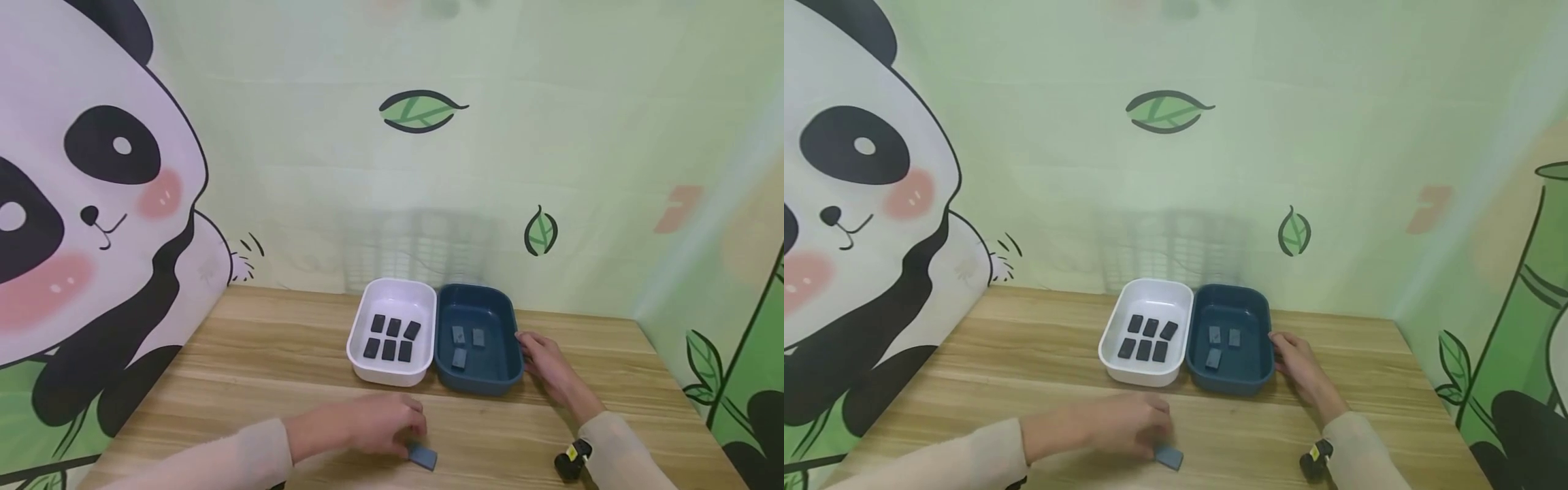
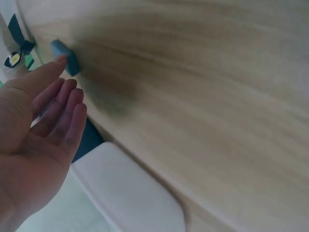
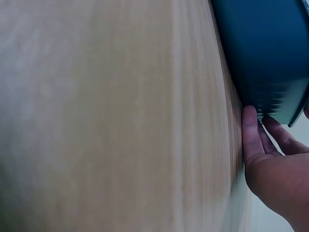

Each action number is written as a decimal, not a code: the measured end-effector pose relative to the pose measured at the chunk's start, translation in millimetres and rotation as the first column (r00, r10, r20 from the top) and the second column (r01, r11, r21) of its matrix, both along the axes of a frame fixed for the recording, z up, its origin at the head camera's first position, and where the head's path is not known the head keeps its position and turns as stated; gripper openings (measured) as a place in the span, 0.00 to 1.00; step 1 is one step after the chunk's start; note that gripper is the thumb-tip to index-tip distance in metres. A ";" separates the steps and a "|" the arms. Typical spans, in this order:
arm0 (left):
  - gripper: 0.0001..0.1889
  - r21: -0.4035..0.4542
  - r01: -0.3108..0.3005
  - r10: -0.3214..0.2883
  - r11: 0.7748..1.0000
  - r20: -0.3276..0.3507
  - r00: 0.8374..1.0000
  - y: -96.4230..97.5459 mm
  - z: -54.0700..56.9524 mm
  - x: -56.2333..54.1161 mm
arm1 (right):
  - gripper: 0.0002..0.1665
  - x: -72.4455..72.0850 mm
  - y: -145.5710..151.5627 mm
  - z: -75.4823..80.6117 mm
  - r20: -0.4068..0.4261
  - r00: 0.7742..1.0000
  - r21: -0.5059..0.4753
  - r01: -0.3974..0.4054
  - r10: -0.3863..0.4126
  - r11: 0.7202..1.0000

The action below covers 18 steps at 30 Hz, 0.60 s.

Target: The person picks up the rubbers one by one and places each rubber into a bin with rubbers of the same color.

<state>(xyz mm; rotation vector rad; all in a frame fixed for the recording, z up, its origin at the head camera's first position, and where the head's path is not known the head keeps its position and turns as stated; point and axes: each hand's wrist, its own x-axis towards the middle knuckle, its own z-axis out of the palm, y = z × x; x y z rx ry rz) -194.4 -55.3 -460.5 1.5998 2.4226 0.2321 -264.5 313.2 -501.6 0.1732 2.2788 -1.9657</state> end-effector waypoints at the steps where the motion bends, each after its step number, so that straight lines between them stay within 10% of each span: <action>1: 0.14 0.002 0.005 -0.005 1.000 0.011 1.000 0.0 -2.3 0.5 | 0.32 -0.1 0.0 0.0 0.003 1.000 0.000 0.000 0.000 1.000; 18: 0.12 0.109 -0.103 0.102 0.989 0.008 0.995 12.2 -16.2 9.3 | 0.32 0.0 0.2 0.6 0.006 1.000 0.004 0.001 -0.001 1.000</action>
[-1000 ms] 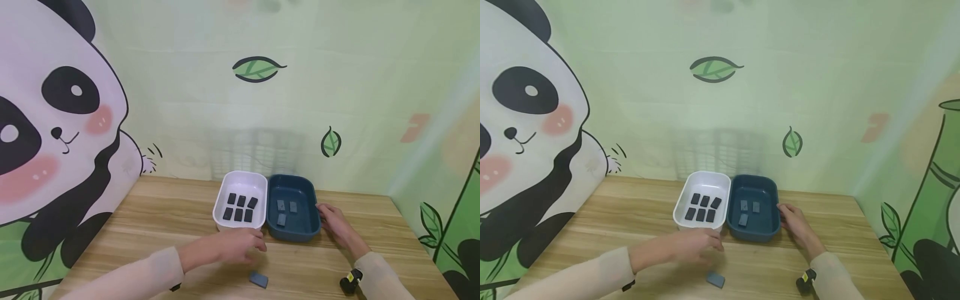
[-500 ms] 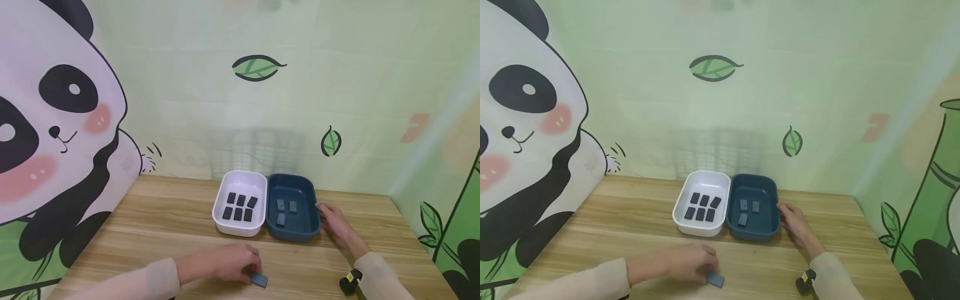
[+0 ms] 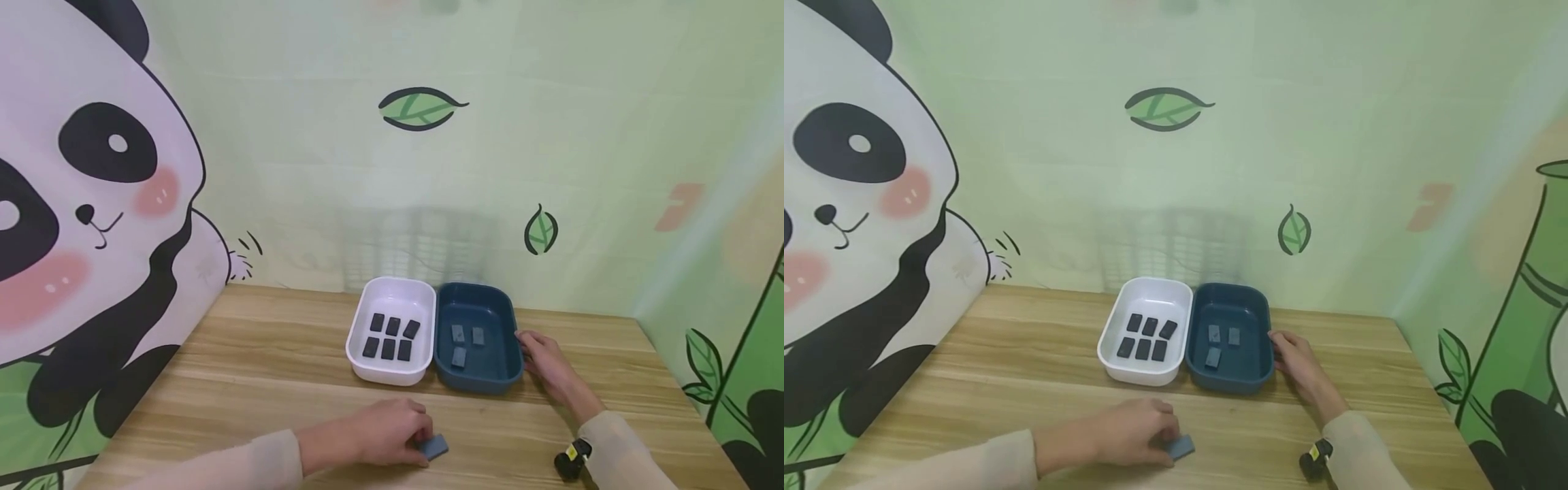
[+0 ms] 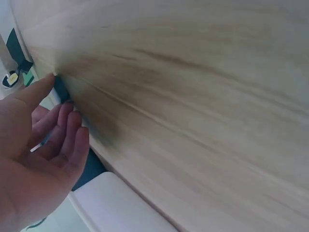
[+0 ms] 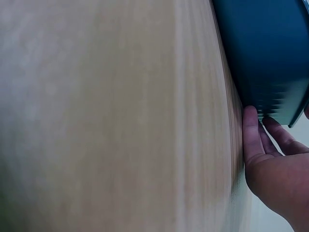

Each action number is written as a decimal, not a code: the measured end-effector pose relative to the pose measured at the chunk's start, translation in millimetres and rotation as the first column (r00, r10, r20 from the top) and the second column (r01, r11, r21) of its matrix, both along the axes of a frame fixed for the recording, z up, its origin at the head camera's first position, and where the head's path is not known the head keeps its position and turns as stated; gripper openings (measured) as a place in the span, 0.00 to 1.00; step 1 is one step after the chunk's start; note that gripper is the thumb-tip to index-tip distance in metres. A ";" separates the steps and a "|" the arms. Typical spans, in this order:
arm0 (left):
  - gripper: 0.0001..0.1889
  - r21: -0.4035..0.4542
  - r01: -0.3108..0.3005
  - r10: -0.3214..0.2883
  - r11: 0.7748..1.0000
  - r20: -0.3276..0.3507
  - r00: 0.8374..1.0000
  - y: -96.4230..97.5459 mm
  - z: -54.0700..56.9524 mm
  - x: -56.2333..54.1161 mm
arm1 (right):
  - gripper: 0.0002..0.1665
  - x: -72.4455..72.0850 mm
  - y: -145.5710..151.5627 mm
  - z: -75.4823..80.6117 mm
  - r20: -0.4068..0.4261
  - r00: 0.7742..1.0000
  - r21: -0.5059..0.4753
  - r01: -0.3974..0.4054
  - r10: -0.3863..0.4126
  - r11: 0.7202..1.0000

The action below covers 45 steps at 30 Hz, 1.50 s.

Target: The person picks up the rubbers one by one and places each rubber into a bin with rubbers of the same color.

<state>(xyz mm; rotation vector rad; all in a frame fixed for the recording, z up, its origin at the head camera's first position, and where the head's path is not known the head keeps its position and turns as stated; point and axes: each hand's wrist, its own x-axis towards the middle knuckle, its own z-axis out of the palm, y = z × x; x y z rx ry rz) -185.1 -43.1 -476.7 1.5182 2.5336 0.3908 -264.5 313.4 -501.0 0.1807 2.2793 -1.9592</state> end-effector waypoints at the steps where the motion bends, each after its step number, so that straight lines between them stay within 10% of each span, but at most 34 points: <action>1: 0.13 -0.003 -0.006 0.006 1.000 -0.006 1.000 0.2 -0.3 0.7 | 0.32 0.3 -0.2 0.0 -0.002 1.000 -0.001 -0.003 0.003 1.000; 13: 0.23 -0.060 0.191 -0.196 0.980 -0.095 0.976 6.4 9.4 -9.7 | 0.31 -0.8 -0.1 -1.3 -0.002 1.000 -0.007 0.002 -0.002 1.000; 24: 0.18 -0.042 0.186 -0.190 0.982 -0.096 0.977 18.2 11.1 -15.2 | 0.31 1.0 -2.5 -0.5 -0.011 1.000 0.003 -0.005 0.005 1.000; 35: 0.21 0.133 0.022 0.002 0.991 -0.178 0.984 43.6 58.1 -44.4 | 0.34 0.0 -1.8 0.8 -0.010 1.000 0.009 0.000 0.000 1.000; 45: 0.22 0.146 -0.160 0.182 0.976 -0.152 0.971 89.9 49.3 -88.3 | 0.34 -0.7 -1.1 0.4 0.007 1.000 0.028 0.006 -0.006 1.000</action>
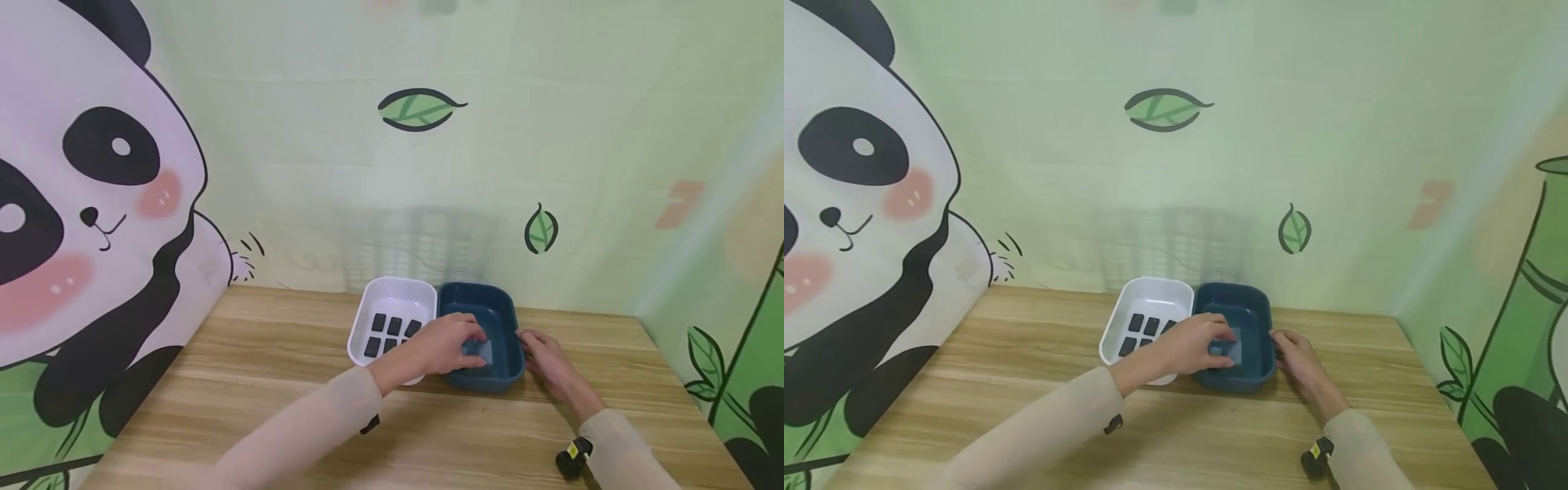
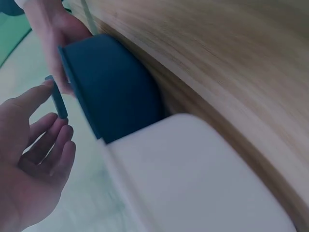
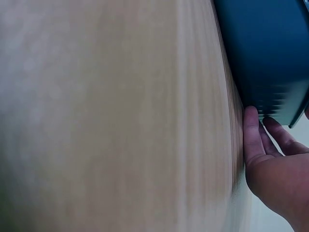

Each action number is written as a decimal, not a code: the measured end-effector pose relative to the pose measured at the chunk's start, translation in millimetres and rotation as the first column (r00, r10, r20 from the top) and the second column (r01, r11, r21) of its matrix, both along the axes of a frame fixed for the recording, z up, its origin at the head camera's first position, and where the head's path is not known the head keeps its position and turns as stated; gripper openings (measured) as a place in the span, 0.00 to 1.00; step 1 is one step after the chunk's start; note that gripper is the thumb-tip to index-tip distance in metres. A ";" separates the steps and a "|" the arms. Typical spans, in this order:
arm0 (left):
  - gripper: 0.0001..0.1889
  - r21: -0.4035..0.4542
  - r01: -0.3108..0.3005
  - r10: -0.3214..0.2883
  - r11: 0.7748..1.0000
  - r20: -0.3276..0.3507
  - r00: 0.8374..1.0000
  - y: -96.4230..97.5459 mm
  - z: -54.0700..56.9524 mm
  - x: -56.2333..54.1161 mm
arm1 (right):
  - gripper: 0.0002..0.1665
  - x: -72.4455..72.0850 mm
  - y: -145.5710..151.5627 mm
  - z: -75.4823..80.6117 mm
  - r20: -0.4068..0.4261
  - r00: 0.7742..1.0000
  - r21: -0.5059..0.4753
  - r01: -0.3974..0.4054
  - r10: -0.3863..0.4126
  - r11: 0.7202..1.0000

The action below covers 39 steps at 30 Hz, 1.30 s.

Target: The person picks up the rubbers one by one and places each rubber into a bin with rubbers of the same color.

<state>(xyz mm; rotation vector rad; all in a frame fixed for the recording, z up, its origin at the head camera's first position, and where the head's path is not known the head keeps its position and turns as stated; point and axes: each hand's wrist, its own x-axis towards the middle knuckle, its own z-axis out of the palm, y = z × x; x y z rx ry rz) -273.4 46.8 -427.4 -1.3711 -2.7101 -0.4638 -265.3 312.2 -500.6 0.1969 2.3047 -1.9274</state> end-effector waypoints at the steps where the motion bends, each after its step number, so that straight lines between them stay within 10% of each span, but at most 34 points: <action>1: 0.22 -0.005 -0.010 0.010 1.000 0.009 1.000 4.3 -2.7 -3.9 | 0.34 0.2 -0.5 0.5 -0.001 1.000 -0.001 0.000 0.000 1.000; 11: 0.21 -0.135 -0.067 0.069 0.989 0.008 0.998 27.5 -28.2 -29.4 | 0.32 -2.8 1.0 -1.3 0.006 1.000 0.011 -0.014 0.014 1.000; 39: 0.18 -0.232 -0.093 0.096 0.968 0.002 0.995 40.1 -50.0 -37.2 | 0.33 1.9 1.8 -1.5 -0.015 1.000 0.002 -0.008 0.008 1.000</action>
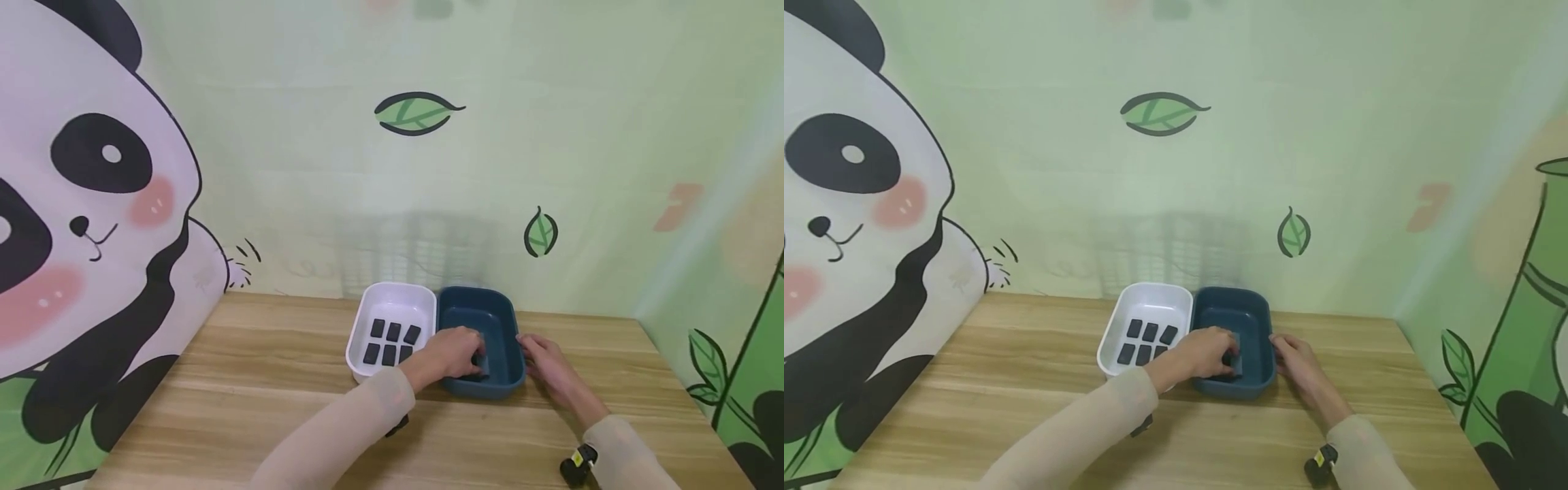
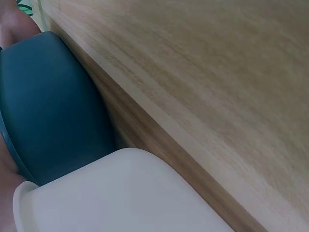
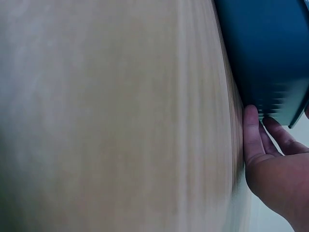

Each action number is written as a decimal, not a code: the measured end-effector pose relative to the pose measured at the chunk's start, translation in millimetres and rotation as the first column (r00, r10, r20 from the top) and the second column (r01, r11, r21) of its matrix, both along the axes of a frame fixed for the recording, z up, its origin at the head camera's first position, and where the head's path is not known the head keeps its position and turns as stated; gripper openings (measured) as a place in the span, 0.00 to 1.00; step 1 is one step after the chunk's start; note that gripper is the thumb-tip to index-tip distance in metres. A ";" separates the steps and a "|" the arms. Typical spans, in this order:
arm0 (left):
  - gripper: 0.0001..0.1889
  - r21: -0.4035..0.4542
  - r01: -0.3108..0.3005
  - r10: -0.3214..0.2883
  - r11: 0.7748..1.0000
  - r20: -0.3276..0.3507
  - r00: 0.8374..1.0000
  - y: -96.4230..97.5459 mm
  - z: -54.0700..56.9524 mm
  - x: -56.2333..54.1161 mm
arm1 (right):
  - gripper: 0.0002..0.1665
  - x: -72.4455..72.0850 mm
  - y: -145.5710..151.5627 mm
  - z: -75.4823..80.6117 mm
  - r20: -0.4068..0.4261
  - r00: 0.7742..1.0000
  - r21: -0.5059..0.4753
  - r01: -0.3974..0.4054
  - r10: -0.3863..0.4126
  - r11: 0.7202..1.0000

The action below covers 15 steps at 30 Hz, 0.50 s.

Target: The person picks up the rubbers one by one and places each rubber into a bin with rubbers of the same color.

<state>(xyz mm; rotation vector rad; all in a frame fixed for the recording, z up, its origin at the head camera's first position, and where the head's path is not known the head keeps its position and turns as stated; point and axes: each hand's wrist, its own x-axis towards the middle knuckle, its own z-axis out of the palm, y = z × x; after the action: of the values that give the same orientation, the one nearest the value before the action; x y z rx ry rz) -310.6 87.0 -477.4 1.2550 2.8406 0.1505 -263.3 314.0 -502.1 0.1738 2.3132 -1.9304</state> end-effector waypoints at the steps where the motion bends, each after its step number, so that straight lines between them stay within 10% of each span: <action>1: 0.18 -0.003 0.002 -0.002 1.000 0.000 1.000 0.5 0.4 0.5 | 0.34 0.6 0.4 0.4 0.003 1.000 0.001 -0.001 0.001 1.000; 15: 0.21 0.205 0.057 -0.070 0.977 0.055 0.996 -16.3 36.8 0.6 | 0.40 9.2 20.9 7.8 0.013 1.000 -0.093 -0.019 0.020 0.995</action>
<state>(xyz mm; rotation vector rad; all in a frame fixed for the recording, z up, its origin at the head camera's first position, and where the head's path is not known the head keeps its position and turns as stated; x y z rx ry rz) -310.0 70.6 -440.6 1.3477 2.7859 0.4804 -254.1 335.0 -494.3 0.1548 2.2022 -2.0161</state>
